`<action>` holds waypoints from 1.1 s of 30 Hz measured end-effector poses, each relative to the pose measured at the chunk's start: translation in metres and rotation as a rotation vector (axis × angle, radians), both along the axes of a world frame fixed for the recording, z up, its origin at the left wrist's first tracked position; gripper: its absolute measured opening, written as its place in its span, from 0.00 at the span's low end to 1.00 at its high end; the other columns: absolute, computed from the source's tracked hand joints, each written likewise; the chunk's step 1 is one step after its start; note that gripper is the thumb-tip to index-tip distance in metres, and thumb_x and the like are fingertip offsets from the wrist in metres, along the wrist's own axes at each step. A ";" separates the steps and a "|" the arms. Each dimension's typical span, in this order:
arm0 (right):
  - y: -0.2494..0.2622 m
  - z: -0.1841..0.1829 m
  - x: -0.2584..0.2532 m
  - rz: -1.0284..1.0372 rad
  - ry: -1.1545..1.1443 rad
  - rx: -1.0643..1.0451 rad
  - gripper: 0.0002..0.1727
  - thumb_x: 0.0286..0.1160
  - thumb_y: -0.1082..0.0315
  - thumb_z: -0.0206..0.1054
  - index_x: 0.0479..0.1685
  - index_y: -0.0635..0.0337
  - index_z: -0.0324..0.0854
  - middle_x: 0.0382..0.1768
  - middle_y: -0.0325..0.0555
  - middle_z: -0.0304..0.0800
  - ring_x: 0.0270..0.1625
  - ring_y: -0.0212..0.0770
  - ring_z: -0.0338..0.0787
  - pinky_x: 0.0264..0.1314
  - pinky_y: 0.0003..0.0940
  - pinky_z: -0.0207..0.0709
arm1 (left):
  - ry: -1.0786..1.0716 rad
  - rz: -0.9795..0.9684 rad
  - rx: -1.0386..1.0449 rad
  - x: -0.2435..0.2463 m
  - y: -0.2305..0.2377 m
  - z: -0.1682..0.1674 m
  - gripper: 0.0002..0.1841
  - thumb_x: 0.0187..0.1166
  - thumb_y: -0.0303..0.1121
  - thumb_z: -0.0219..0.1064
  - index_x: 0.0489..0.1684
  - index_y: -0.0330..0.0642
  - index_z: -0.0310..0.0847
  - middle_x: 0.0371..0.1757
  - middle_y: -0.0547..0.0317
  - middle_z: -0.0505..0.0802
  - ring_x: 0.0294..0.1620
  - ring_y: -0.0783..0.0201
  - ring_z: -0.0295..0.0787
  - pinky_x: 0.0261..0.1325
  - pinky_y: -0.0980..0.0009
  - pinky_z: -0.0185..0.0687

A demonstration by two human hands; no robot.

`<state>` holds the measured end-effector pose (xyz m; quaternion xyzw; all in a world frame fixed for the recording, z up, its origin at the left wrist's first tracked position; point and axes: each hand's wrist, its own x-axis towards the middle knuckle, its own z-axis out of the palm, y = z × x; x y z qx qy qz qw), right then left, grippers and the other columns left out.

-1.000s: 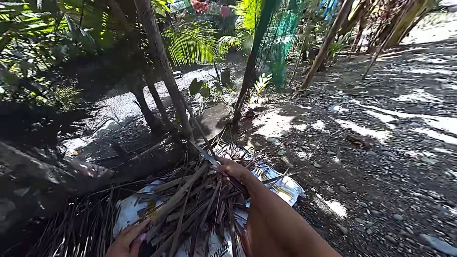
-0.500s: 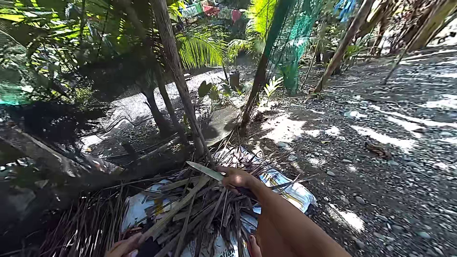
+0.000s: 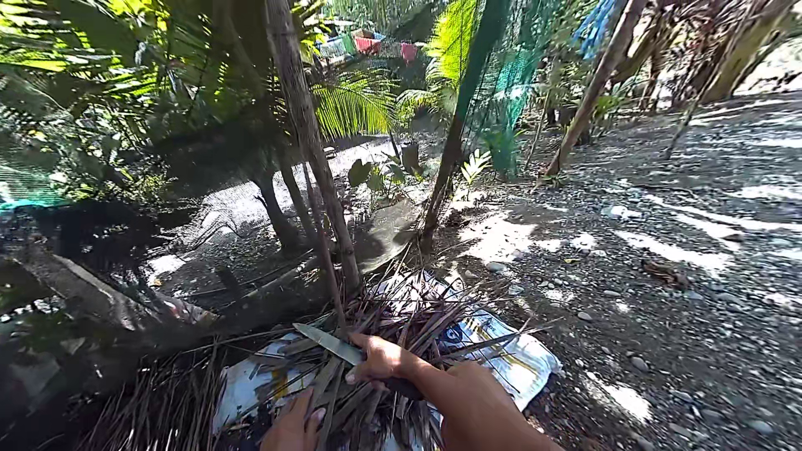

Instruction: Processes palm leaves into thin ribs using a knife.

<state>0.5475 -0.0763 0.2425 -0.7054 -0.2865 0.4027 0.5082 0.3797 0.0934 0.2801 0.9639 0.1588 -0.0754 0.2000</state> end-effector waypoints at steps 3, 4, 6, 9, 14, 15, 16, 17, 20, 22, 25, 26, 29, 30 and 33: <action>0.006 -0.003 0.002 -0.008 -0.038 -0.091 0.46 0.75 0.66 0.75 0.93 0.40 0.52 0.36 0.50 0.82 0.17 0.37 0.75 0.21 0.36 0.75 | 0.003 -0.019 0.032 0.001 0.000 -0.001 0.26 0.91 0.40 0.58 0.83 0.35 0.71 0.70 0.29 0.85 0.68 0.31 0.84 0.73 0.38 0.74; 0.007 -0.001 0.001 -0.007 -0.041 -0.111 0.46 0.75 0.67 0.74 0.93 0.39 0.51 0.37 0.51 0.82 0.18 0.37 0.75 0.22 0.36 0.75 | 0.007 -0.026 0.040 0.000 0.001 0.000 0.26 0.91 0.40 0.57 0.83 0.36 0.71 0.70 0.29 0.85 0.68 0.31 0.85 0.72 0.37 0.75; 0.008 0.005 -0.002 0.006 -0.046 -0.144 0.46 0.77 0.69 0.71 0.94 0.37 0.50 0.37 0.51 0.82 0.18 0.37 0.75 0.23 0.36 0.74 | 0.004 -0.047 0.055 -0.002 0.006 0.001 0.25 0.91 0.39 0.57 0.83 0.37 0.72 0.69 0.29 0.86 0.67 0.31 0.85 0.71 0.37 0.76; 0.004 0.012 -0.006 0.040 0.031 -0.114 0.46 0.77 0.72 0.69 0.94 0.37 0.50 0.38 0.48 0.81 0.17 0.33 0.71 0.20 0.32 0.70 | -0.035 -0.075 0.044 -0.006 0.015 -0.002 0.23 0.90 0.36 0.58 0.81 0.35 0.74 0.66 0.28 0.87 0.65 0.30 0.86 0.70 0.37 0.75; 0.005 0.015 -0.010 0.055 0.201 -0.024 0.46 0.78 0.74 0.65 0.94 0.38 0.46 0.33 0.43 0.77 0.16 0.31 0.69 0.18 0.29 0.68 | -0.039 -0.050 -0.032 -0.003 0.012 -0.005 0.25 0.89 0.40 0.61 0.77 0.31 0.76 0.63 0.28 0.89 0.66 0.31 0.86 0.72 0.37 0.74; 0.006 0.012 -0.011 0.056 0.218 -0.011 0.45 0.79 0.73 0.65 0.94 0.38 0.46 0.32 0.43 0.77 0.16 0.31 0.69 0.18 0.29 0.68 | -0.034 -0.039 -0.035 -0.001 0.009 -0.004 0.26 0.89 0.42 0.60 0.76 0.30 0.76 0.62 0.27 0.89 0.66 0.31 0.86 0.73 0.37 0.74; 0.007 0.011 -0.011 0.057 0.229 -0.006 0.45 0.79 0.73 0.65 0.94 0.37 0.46 0.31 0.42 0.76 0.16 0.30 0.69 0.17 0.28 0.68 | -0.027 -0.033 -0.031 0.000 0.007 -0.004 0.26 0.90 0.42 0.60 0.76 0.29 0.76 0.62 0.27 0.89 0.67 0.31 0.86 0.74 0.37 0.73; 0.007 0.011 -0.012 0.057 0.238 -0.007 0.45 0.80 0.72 0.65 0.94 0.37 0.46 0.31 0.42 0.76 0.16 0.31 0.69 0.17 0.28 0.68 | -0.026 -0.034 -0.025 0.001 0.005 -0.003 0.26 0.90 0.42 0.59 0.75 0.29 0.76 0.63 0.27 0.89 0.67 0.32 0.86 0.74 0.38 0.73; 0.007 0.011 -0.012 0.055 0.257 -0.008 0.43 0.81 0.72 0.64 0.93 0.37 0.47 0.31 0.42 0.77 0.15 0.31 0.69 0.16 0.27 0.67 | -0.001 -0.030 0.013 0.006 0.000 -0.005 0.27 0.92 0.42 0.56 0.80 0.29 0.72 0.68 0.27 0.86 0.69 0.32 0.84 0.75 0.38 0.73; 0.008 0.006 -0.010 0.056 0.264 0.003 0.42 0.81 0.71 0.64 0.92 0.38 0.49 0.31 0.41 0.77 0.15 0.30 0.69 0.16 0.27 0.67 | -0.002 -0.002 0.041 0.010 -0.007 -0.007 0.27 0.92 0.41 0.55 0.82 0.32 0.71 0.70 0.28 0.85 0.69 0.31 0.84 0.73 0.38 0.74; 0.007 0.005 -0.008 0.073 0.272 0.001 0.40 0.81 0.71 0.65 0.91 0.38 0.51 0.30 0.40 0.76 0.15 0.29 0.69 0.16 0.26 0.67 | 0.006 0.034 0.068 0.016 -0.015 -0.006 0.27 0.92 0.44 0.55 0.82 0.33 0.72 0.69 0.30 0.86 0.68 0.32 0.85 0.71 0.37 0.75; 0.006 0.007 -0.008 0.079 0.273 0.004 0.40 0.81 0.71 0.64 0.90 0.38 0.51 0.30 0.40 0.75 0.15 0.29 0.69 0.16 0.26 0.67 | 0.003 0.033 0.066 0.016 -0.017 -0.004 0.27 0.92 0.43 0.54 0.81 0.33 0.72 0.69 0.30 0.86 0.68 0.32 0.85 0.71 0.37 0.75; -0.003 0.014 -0.005 0.132 0.283 0.061 0.39 0.81 0.73 0.62 0.89 0.40 0.49 0.26 0.38 0.73 0.14 0.29 0.69 0.15 0.25 0.68 | -0.060 -0.013 0.038 0.013 -0.017 0.004 0.24 0.93 0.39 0.52 0.77 0.29 0.75 0.67 0.27 0.87 0.66 0.30 0.86 0.70 0.36 0.75; -0.006 0.014 -0.005 0.160 0.285 0.099 0.39 0.79 0.73 0.61 0.89 0.41 0.49 0.25 0.37 0.74 0.13 0.28 0.70 0.14 0.24 0.68 | -0.096 -0.040 0.042 0.011 -0.014 0.004 0.23 0.93 0.38 0.52 0.75 0.28 0.77 0.65 0.27 0.88 0.65 0.29 0.87 0.69 0.35 0.76; -0.011 0.002 -0.001 0.247 0.290 0.169 0.42 0.73 0.71 0.62 0.89 0.40 0.51 0.21 0.35 0.75 0.11 0.26 0.69 0.12 0.23 0.68 | -0.127 -0.138 0.013 0.006 0.001 0.003 0.21 0.93 0.35 0.51 0.68 0.26 0.81 0.59 0.26 0.90 0.61 0.29 0.88 0.67 0.33 0.76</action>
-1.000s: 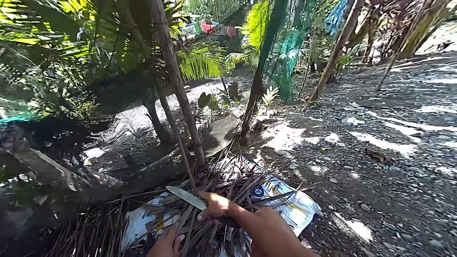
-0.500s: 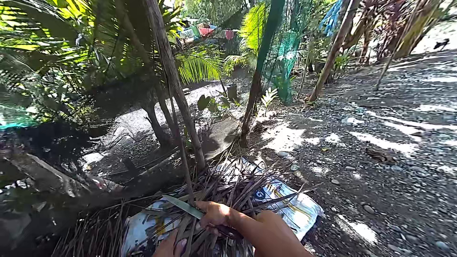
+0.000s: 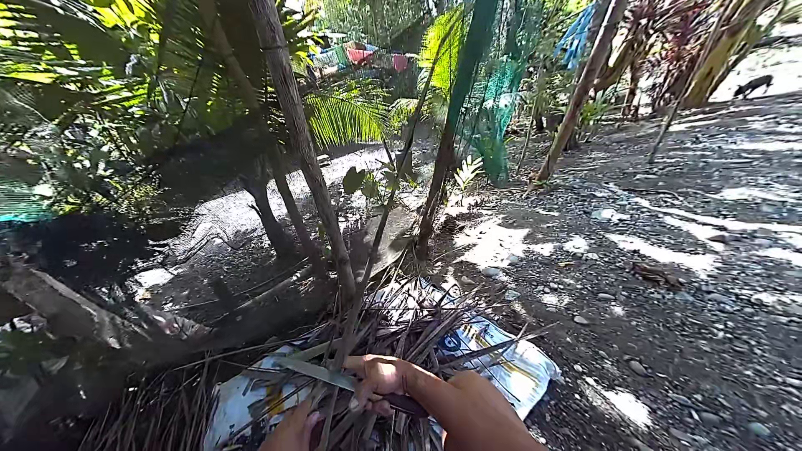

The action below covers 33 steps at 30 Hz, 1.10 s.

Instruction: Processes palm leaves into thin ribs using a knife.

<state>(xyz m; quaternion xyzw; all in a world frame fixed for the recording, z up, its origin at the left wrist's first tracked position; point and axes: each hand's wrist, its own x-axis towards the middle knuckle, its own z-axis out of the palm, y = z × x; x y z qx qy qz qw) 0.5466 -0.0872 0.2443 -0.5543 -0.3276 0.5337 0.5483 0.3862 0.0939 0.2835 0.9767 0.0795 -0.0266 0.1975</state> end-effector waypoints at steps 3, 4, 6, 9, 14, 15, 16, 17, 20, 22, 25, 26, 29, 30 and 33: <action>-0.002 -0.015 0.006 0.060 0.008 0.010 0.45 0.66 0.71 0.65 0.89 0.39 0.51 0.23 0.37 0.80 0.10 0.26 0.69 0.11 0.21 0.67 | -0.016 -0.060 -0.089 -0.004 0.012 -0.004 0.21 0.93 0.35 0.51 0.65 0.25 0.83 0.54 0.28 0.92 0.59 0.31 0.90 0.67 0.34 0.76; -0.003 -0.016 0.005 0.062 0.005 0.005 0.45 0.66 0.71 0.65 0.89 0.39 0.52 0.23 0.37 0.80 0.10 0.26 0.69 0.11 0.21 0.67 | -0.034 -0.072 -0.126 -0.006 0.015 -0.005 0.21 0.93 0.34 0.51 0.64 0.24 0.83 0.52 0.27 0.92 0.58 0.31 0.90 0.67 0.34 0.76; -0.003 -0.017 0.003 0.039 -0.004 0.009 0.45 0.65 0.70 0.66 0.89 0.41 0.53 0.23 0.37 0.78 0.10 0.27 0.70 0.12 0.23 0.68 | -0.055 -0.092 -0.173 -0.008 0.017 -0.006 0.20 0.92 0.34 0.52 0.62 0.24 0.83 0.50 0.27 0.92 0.55 0.32 0.91 0.66 0.35 0.76; 0.002 -0.022 0.001 -0.027 0.027 0.041 0.38 0.69 0.71 0.66 0.83 0.42 0.58 0.23 0.38 0.78 0.11 0.29 0.71 0.12 0.24 0.69 | -0.032 -0.121 -0.188 -0.003 0.016 -0.010 0.20 0.93 0.34 0.51 0.60 0.25 0.84 0.48 0.29 0.92 0.52 0.34 0.90 0.63 0.36 0.77; 0.010 -0.010 -0.005 -0.137 0.074 -0.023 0.34 0.77 0.71 0.64 0.83 0.43 0.57 0.25 0.38 0.75 0.12 0.29 0.70 0.12 0.25 0.68 | 0.042 -0.090 -0.103 0.004 0.004 -0.011 0.21 0.93 0.36 0.50 0.61 0.25 0.84 0.51 0.28 0.92 0.57 0.32 0.90 0.66 0.34 0.76; 0.012 -0.005 -0.007 -0.150 0.079 -0.028 0.34 0.78 0.72 0.64 0.83 0.44 0.56 0.25 0.37 0.75 0.12 0.29 0.70 0.12 0.24 0.68 | 0.034 -0.058 -0.127 0.004 0.004 -0.013 0.22 0.94 0.36 0.50 0.62 0.25 0.84 0.50 0.29 0.92 0.56 0.33 0.90 0.66 0.35 0.76; 0.013 0.001 -0.009 -0.159 0.077 -0.027 0.34 0.79 0.72 0.63 0.84 0.44 0.55 0.25 0.37 0.74 0.13 0.28 0.70 0.13 0.24 0.68 | 0.012 -0.014 -0.180 0.005 0.003 -0.015 0.22 0.94 0.36 0.49 0.63 0.24 0.83 0.47 0.30 0.92 0.52 0.35 0.91 0.63 0.37 0.77; 0.014 0.005 -0.010 -0.162 0.071 -0.018 0.34 0.81 0.72 0.63 0.85 0.45 0.54 0.26 0.37 0.74 0.13 0.28 0.70 0.13 0.24 0.69 | -0.009 0.041 -0.255 0.006 0.002 -0.017 0.23 0.94 0.35 0.46 0.65 0.23 0.81 0.45 0.33 0.92 0.46 0.41 0.91 0.60 0.41 0.80; 0.019 0.008 -0.014 -0.192 0.091 0.022 0.34 0.82 0.73 0.61 0.85 0.46 0.54 0.25 0.37 0.74 0.13 0.28 0.70 0.14 0.24 0.70 | -0.020 0.171 -0.478 0.013 0.004 -0.014 0.23 0.96 0.36 0.42 0.63 0.25 0.78 0.39 0.49 0.92 0.30 0.64 0.85 0.41 0.63 0.82; 0.022 0.007 -0.017 -0.199 0.107 0.037 0.33 0.82 0.73 0.61 0.85 0.46 0.55 0.25 0.37 0.73 0.13 0.27 0.70 0.14 0.23 0.69 | 0.059 0.197 -0.569 0.020 0.009 -0.008 0.22 0.96 0.36 0.42 0.62 0.27 0.78 0.39 0.53 0.91 0.28 0.70 0.84 0.36 0.71 0.80; 0.027 0.005 -0.019 -0.171 0.120 0.056 0.31 0.81 0.74 0.61 0.83 0.45 0.57 0.26 0.37 0.75 0.12 0.27 0.70 0.13 0.22 0.69 | 0.104 0.205 -0.697 0.034 0.015 -0.010 0.19 0.96 0.35 0.45 0.60 0.30 0.80 0.34 0.59 0.91 0.24 0.74 0.84 0.30 0.76 0.80; 0.028 0.008 -0.021 -0.161 0.112 0.050 0.31 0.82 0.74 0.60 0.83 0.45 0.57 0.28 0.38 0.76 0.13 0.26 0.70 0.13 0.21 0.68 | 0.096 0.215 -0.732 0.038 0.016 -0.012 0.17 0.95 0.34 0.46 0.56 0.31 0.80 0.31 0.61 0.91 0.23 0.74 0.84 0.28 0.77 0.80; 0.033 0.009 -0.024 -0.180 0.080 0.020 0.31 0.84 0.73 0.59 0.85 0.47 0.56 0.30 0.39 0.78 0.14 0.26 0.70 0.13 0.22 0.67 | 0.020 0.263 -0.717 0.047 0.016 -0.017 0.12 0.92 0.29 0.52 0.46 0.31 0.80 0.25 0.62 0.89 0.21 0.74 0.83 0.28 0.76 0.80; 0.035 0.008 -0.025 -0.199 0.083 0.018 0.31 0.83 0.73 0.60 0.84 0.47 0.56 0.30 0.38 0.77 0.14 0.26 0.71 0.14 0.21 0.68 | 0.002 0.274 -0.652 0.048 0.015 -0.017 0.12 0.91 0.29 0.54 0.45 0.31 0.82 0.26 0.61 0.89 0.23 0.73 0.84 0.31 0.74 0.81; 0.042 0.007 -0.029 -0.307 0.083 -0.004 0.29 0.81 0.76 0.61 0.81 0.53 0.59 0.32 0.41 0.79 0.15 0.28 0.72 0.17 0.25 0.71 | -0.009 0.275 -0.414 0.052 0.011 -0.015 0.13 0.89 0.30 0.56 0.47 0.29 0.86 0.35 0.47 0.93 0.36 0.57 0.91 0.49 0.55 0.85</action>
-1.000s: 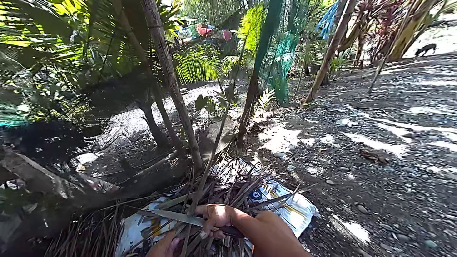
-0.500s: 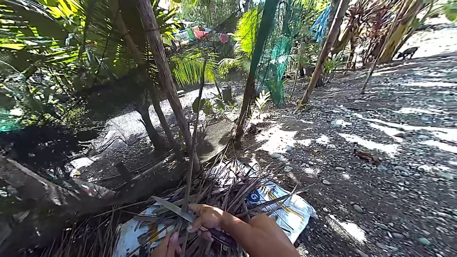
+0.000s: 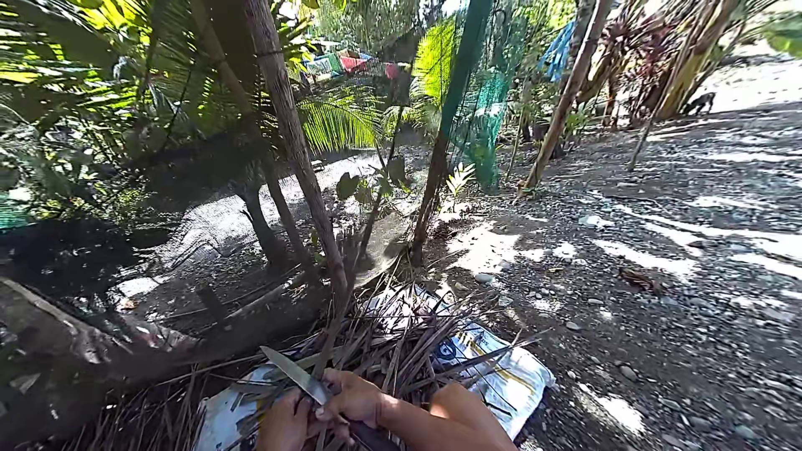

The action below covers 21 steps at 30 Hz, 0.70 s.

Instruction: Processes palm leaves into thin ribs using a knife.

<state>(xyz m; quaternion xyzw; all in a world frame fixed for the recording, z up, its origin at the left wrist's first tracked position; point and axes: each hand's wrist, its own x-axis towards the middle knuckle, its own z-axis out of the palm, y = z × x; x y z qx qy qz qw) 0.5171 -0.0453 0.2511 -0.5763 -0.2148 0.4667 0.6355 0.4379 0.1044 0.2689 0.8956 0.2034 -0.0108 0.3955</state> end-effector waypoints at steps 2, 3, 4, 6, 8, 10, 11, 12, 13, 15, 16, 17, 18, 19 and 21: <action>0.005 -0.001 -0.003 -0.049 -0.011 -0.011 0.27 0.82 0.75 0.61 0.79 0.56 0.60 0.33 0.42 0.78 0.16 0.30 0.73 0.18 0.26 0.72 | 0.021 -0.006 0.100 0.002 -0.002 0.001 0.15 0.89 0.30 0.56 0.51 0.28 0.87 0.43 0.36 0.93 0.46 0.43 0.93 0.59 0.43 0.82; 0.006 -0.001 -0.004 -0.062 -0.003 -0.005 0.25 0.83 0.74 0.61 0.77 0.57 0.61 0.30 0.40 0.76 0.16 0.29 0.72 0.18 0.26 0.71 | 0.028 -0.007 0.129 0.002 -0.002 0.002 0.16 0.89 0.31 0.55 0.52 0.28 0.87 0.44 0.34 0.93 0.48 0.40 0.92 0.61 0.41 0.80; 0.007 -0.001 -0.004 -0.068 0.013 0.006 0.23 0.84 0.73 0.61 0.75 0.57 0.62 0.27 0.38 0.74 0.15 0.29 0.72 0.17 0.25 0.71 | 0.037 -0.010 0.142 0.002 -0.003 0.004 0.16 0.89 0.31 0.55 0.53 0.27 0.86 0.45 0.34 0.93 0.49 0.40 0.92 0.61 0.41 0.80; 0.007 -0.001 -0.003 -0.069 0.058 0.032 0.19 0.85 0.71 0.60 0.70 0.56 0.63 0.24 0.36 0.72 0.13 0.28 0.71 0.15 0.24 0.71 | 0.028 -0.030 0.118 0.001 -0.002 0.004 0.15 0.90 0.30 0.54 0.55 0.26 0.84 0.45 0.35 0.93 0.47 0.43 0.93 0.60 0.44 0.82; 0.005 -0.002 -0.001 -0.040 0.096 0.045 0.16 0.87 0.69 0.58 0.68 0.55 0.64 0.23 0.36 0.71 0.13 0.28 0.70 0.14 0.23 0.70 | 0.015 -0.039 0.029 -0.001 0.002 0.002 0.16 0.91 0.30 0.52 0.57 0.26 0.83 0.43 0.39 0.93 0.43 0.49 0.93 0.55 0.50 0.85; 0.004 -0.004 0.001 0.011 0.109 0.055 0.14 0.88 0.68 0.55 0.68 0.53 0.65 0.23 0.35 0.71 0.12 0.28 0.70 0.12 0.23 0.69 | 0.036 -0.019 -0.088 -0.003 0.005 0.000 0.16 0.94 0.32 0.50 0.58 0.28 0.81 0.39 0.47 0.92 0.35 0.60 0.90 0.44 0.61 0.85; 0.003 -0.004 0.001 0.036 0.103 0.048 0.14 0.89 0.68 0.55 0.68 0.53 0.65 0.24 0.36 0.71 0.13 0.27 0.70 0.13 0.22 0.69 | 0.056 -0.005 -0.152 -0.003 0.007 -0.001 0.16 0.94 0.33 0.49 0.58 0.28 0.79 0.38 0.51 0.91 0.32 0.64 0.88 0.39 0.65 0.84; 0.002 -0.003 0.000 0.056 0.088 0.033 0.14 0.89 0.67 0.55 0.69 0.52 0.64 0.24 0.36 0.71 0.13 0.27 0.70 0.13 0.22 0.68 | 0.073 0.006 -0.208 -0.003 0.009 0.000 0.16 0.95 0.32 0.49 0.57 0.28 0.79 0.36 0.53 0.91 0.30 0.67 0.87 0.37 0.68 0.84; 0.002 -0.002 -0.001 0.068 0.072 0.019 0.15 0.89 0.67 0.55 0.69 0.52 0.64 0.25 0.36 0.71 0.13 0.27 0.70 0.13 0.22 0.68 | 0.073 0.015 -0.250 -0.003 0.010 0.000 0.15 0.94 0.31 0.49 0.54 0.29 0.79 0.33 0.56 0.91 0.27 0.70 0.86 0.35 0.71 0.83; 0.001 -0.002 -0.003 0.076 0.044 -0.001 0.18 0.89 0.68 0.55 0.74 0.52 0.63 0.26 0.36 0.71 0.14 0.28 0.70 0.14 0.23 0.68 | 0.040 0.025 -0.273 -0.004 0.010 -0.001 0.12 0.91 0.28 0.53 0.42 0.30 0.80 0.26 0.61 0.90 0.22 0.73 0.85 0.30 0.75 0.82; 0.002 -0.002 -0.004 0.075 0.039 -0.007 0.21 0.89 0.68 0.56 0.77 0.51 0.62 0.27 0.37 0.71 0.15 0.28 0.70 0.15 0.24 0.68 | 0.020 0.021 -0.244 -0.005 0.010 -0.002 0.11 0.90 0.27 0.55 0.38 0.31 0.81 0.24 0.62 0.89 0.21 0.74 0.84 0.30 0.75 0.82; 0.002 -0.003 -0.005 0.071 0.041 -0.014 0.24 0.88 0.68 0.57 0.80 0.51 0.60 0.27 0.37 0.72 0.15 0.29 0.70 0.15 0.24 0.68 | 0.012 0.014 -0.184 -0.006 0.009 -0.002 0.11 0.89 0.26 0.56 0.38 0.31 0.82 0.24 0.62 0.89 0.22 0.73 0.85 0.32 0.74 0.82; 0.003 -0.003 -0.005 0.067 0.047 -0.022 0.24 0.89 0.67 0.57 0.81 0.50 0.59 0.28 0.37 0.72 0.16 0.29 0.71 0.15 0.24 0.68 | 0.014 0.003 -0.093 -0.006 0.006 0.000 0.11 0.88 0.27 0.57 0.39 0.30 0.83 0.26 0.59 0.90 0.25 0.70 0.87 0.37 0.70 0.84; 0.003 -0.003 -0.005 0.062 0.057 -0.028 0.25 0.89 0.67 0.57 0.82 0.49 0.58 0.28 0.37 0.72 0.16 0.29 0.71 0.16 0.24 0.68 | 0.022 -0.008 0.006 -0.006 0.003 0.002 0.12 0.88 0.27 0.57 0.42 0.28 0.85 0.30 0.52 0.92 0.30 0.63 0.89 0.44 0.62 0.85; 0.004 0.000 -0.006 0.045 0.072 -0.032 0.23 0.90 0.66 0.56 0.81 0.49 0.59 0.27 0.36 0.71 0.15 0.28 0.70 0.15 0.23 0.68 | 0.025 -0.024 0.175 -0.006 -0.004 0.006 0.14 0.86 0.28 0.58 0.45 0.26 0.88 0.38 0.38 0.94 0.43 0.44 0.93 0.57 0.45 0.82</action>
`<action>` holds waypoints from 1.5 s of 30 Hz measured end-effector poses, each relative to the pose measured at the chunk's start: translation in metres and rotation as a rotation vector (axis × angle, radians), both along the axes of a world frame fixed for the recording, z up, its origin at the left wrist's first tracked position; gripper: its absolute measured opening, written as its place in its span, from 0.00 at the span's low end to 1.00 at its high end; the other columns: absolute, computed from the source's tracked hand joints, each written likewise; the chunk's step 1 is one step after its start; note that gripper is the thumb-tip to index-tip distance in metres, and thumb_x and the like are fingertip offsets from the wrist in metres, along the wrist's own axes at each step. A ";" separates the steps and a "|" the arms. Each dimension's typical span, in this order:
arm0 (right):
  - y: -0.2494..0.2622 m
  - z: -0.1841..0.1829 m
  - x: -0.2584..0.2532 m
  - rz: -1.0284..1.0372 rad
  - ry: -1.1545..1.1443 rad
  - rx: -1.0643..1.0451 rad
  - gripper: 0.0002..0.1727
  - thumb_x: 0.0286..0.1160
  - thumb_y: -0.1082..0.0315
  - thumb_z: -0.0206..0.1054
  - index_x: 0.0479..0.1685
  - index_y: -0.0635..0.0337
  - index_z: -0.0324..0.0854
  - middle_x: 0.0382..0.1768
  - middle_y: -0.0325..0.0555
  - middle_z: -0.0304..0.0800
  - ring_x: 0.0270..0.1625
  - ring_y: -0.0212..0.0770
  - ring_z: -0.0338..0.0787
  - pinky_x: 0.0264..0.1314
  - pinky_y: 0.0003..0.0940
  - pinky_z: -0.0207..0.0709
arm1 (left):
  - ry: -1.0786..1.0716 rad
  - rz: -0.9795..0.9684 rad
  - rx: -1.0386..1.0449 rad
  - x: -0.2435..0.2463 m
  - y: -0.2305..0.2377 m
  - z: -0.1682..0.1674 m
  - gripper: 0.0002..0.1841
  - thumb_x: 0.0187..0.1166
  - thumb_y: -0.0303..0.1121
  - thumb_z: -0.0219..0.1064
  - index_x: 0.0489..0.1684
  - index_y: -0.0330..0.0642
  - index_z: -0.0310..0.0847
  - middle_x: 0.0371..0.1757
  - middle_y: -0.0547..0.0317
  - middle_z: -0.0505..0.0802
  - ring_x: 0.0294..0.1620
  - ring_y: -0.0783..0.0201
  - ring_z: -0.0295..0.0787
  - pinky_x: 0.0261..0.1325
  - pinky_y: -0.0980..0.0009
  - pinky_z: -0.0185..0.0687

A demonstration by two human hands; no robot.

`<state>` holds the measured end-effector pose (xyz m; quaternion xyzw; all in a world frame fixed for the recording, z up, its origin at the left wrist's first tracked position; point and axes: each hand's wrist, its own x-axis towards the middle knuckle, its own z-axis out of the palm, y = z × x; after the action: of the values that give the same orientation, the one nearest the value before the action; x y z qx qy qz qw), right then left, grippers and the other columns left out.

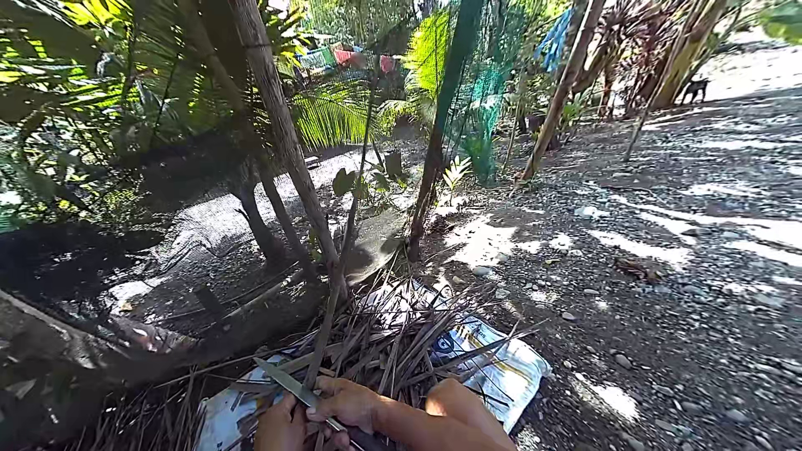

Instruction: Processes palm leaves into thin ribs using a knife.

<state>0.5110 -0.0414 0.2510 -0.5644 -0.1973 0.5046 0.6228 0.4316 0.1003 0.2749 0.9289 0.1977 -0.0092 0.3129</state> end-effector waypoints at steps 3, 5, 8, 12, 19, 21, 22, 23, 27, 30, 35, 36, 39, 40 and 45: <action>-0.001 0.006 -0.001 -0.024 0.010 -0.002 0.19 0.91 0.64 0.55 0.76 0.51 0.61 0.25 0.36 0.70 0.14 0.28 0.69 0.14 0.23 0.68 | -0.048 -0.029 0.166 -0.005 -0.013 0.005 0.14 0.85 0.28 0.58 0.45 0.23 0.88 0.44 0.29 0.93 0.52 0.32 0.91 0.61 0.36 0.77; -0.002 0.009 0.000 -0.038 0.023 0.014 0.16 0.92 0.63 0.54 0.72 0.53 0.62 0.23 0.35 0.69 0.13 0.28 0.69 0.14 0.23 0.68 | -0.118 -0.048 0.238 -0.010 -0.021 0.006 0.14 0.84 0.26 0.58 0.45 0.22 0.87 0.45 0.27 0.92 0.52 0.29 0.91 0.60 0.34 0.77; 0.000 0.003 0.006 -0.076 0.088 0.044 0.09 0.92 0.63 0.54 0.60 0.55 0.66 0.19 0.35 0.70 0.11 0.28 0.69 0.12 0.22 0.68 | -0.188 -0.047 0.289 -0.010 -0.032 -0.001 0.13 0.82 0.24 0.57 0.46 0.22 0.87 0.46 0.27 0.93 0.51 0.29 0.91 0.57 0.33 0.79; 0.001 0.005 0.011 -0.122 0.155 0.021 0.07 0.93 0.62 0.53 0.50 0.55 0.67 0.14 0.35 0.71 0.09 0.28 0.71 0.10 0.21 0.69 | -0.308 -0.024 0.350 -0.008 -0.040 -0.015 0.13 0.83 0.24 0.57 0.46 0.23 0.89 0.45 0.28 0.93 0.46 0.29 0.93 0.49 0.33 0.82; 0.003 0.002 0.010 -0.093 0.168 -0.008 0.09 0.94 0.60 0.52 0.46 0.55 0.67 0.16 0.35 0.73 0.09 0.27 0.71 0.10 0.20 0.69 | -0.253 0.046 0.352 -0.004 -0.035 -0.014 0.13 0.85 0.25 0.58 0.46 0.26 0.89 0.45 0.30 0.94 0.48 0.31 0.93 0.51 0.35 0.83; 0.001 0.005 0.006 -0.097 0.149 -0.020 0.07 0.94 0.61 0.52 0.53 0.56 0.65 0.17 0.36 0.71 0.10 0.28 0.71 0.11 0.21 0.69 | -0.218 0.067 0.347 -0.004 -0.034 -0.013 0.12 0.85 0.26 0.60 0.48 0.27 0.89 0.46 0.31 0.94 0.49 0.32 0.93 0.52 0.36 0.83; 0.001 0.006 0.004 -0.102 0.136 -0.030 0.07 0.94 0.62 0.52 0.54 0.56 0.65 0.17 0.36 0.71 0.10 0.28 0.71 0.11 0.22 0.70 | -0.173 0.071 0.333 -0.004 -0.034 -0.010 0.12 0.86 0.26 0.59 0.50 0.27 0.89 0.48 0.31 0.94 0.51 0.32 0.93 0.54 0.37 0.82; 0.001 0.006 0.004 -0.103 0.124 -0.038 0.07 0.94 0.62 0.52 0.53 0.56 0.65 0.17 0.36 0.72 0.09 0.28 0.71 0.11 0.22 0.69 | -0.121 0.069 0.317 -0.004 -0.035 -0.007 0.13 0.87 0.27 0.58 0.52 0.27 0.88 0.51 0.32 0.93 0.54 0.33 0.92 0.57 0.38 0.82; 0.005 0.003 0.006 -0.109 0.123 -0.083 0.10 0.95 0.62 0.49 0.46 0.58 0.67 0.16 0.36 0.73 0.08 0.28 0.71 0.10 0.21 0.69 | -0.014 0.028 0.272 -0.008 -0.038 -0.001 0.16 0.90 0.30 0.53 0.59 0.29 0.86 0.56 0.33 0.92 0.59 0.35 0.91 0.63 0.41 0.80; 0.009 -0.002 0.015 -0.247 0.210 -0.143 0.16 0.96 0.58 0.48 0.42 0.60 0.71 0.14 0.34 0.69 0.08 0.27 0.68 0.09 0.20 0.67 | -0.158 0.012 0.245 -0.019 -0.037 -0.005 0.17 0.90 0.30 0.54 0.61 0.29 0.87 0.55 0.33 0.93 0.57 0.35 0.92 0.63 0.40 0.81; 0.014 -0.006 0.008 -0.186 0.334 -0.213 0.16 0.95 0.55 0.49 0.53 0.60 0.70 0.13 0.34 0.69 0.07 0.26 0.68 0.07 0.19 0.65 | -0.201 0.185 0.114 -0.029 -0.007 0.000 0.18 0.91 0.30 0.55 0.68 0.28 0.82 0.62 0.33 0.91 0.66 0.37 0.88 0.74 0.42 0.74; 0.014 -0.007 0.005 -0.140 0.315 -0.225 0.16 0.95 0.55 0.49 0.51 0.59 0.70 0.14 0.34 0.70 0.07 0.25 0.68 0.08 0.19 0.65 | -0.228 0.198 0.109 -0.032 -0.003 0.001 0.18 0.90 0.29 0.55 0.69 0.28 0.82 0.63 0.32 0.90 0.67 0.37 0.87 0.76 0.42 0.73; 0.013 -0.008 0.000 -0.062 0.243 -0.139 0.13 0.95 0.58 0.50 0.47 0.58 0.72 0.15 0.33 0.73 0.09 0.25 0.71 0.10 0.18 0.69 | -0.453 0.204 0.169 -0.040 0.001 -0.005 0.15 0.86 0.25 0.60 0.61 0.27 0.87 0.60 0.32 0.92 0.65 0.35 0.88 0.73 0.42 0.75; 0.012 -0.008 0.000 -0.074 0.225 -0.063 0.11 0.95 0.62 0.50 0.48 0.58 0.72 0.16 0.33 0.73 0.09 0.24 0.71 0.11 0.17 0.70 | -0.561 0.204 0.204 -0.041 0.002 -0.008 0.13 0.83 0.24 0.62 0.56 0.26 0.89 0.58 0.32 0.93 0.63 0.34 0.89 0.71 0.40 0.77; 0.011 0.010 0.011 -0.495 0.353 0.348 0.13 0.96 0.66 0.41 0.51 0.59 0.71 0.15 0.32 0.74 0.12 0.25 0.77 0.16 0.18 0.77 | -0.975 0.231 0.402 -0.039 0.006 -0.020 0.11 0.75 0.21 0.64 0.44 0.32 0.94 0.49 0.38 0.95 0.55 0.37 0.92 0.61 0.46 0.84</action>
<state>0.5224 -0.0308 0.2605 -0.3845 -0.0268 0.3868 0.8377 0.3925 0.1062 0.2550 0.8393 0.1283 0.4955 0.1833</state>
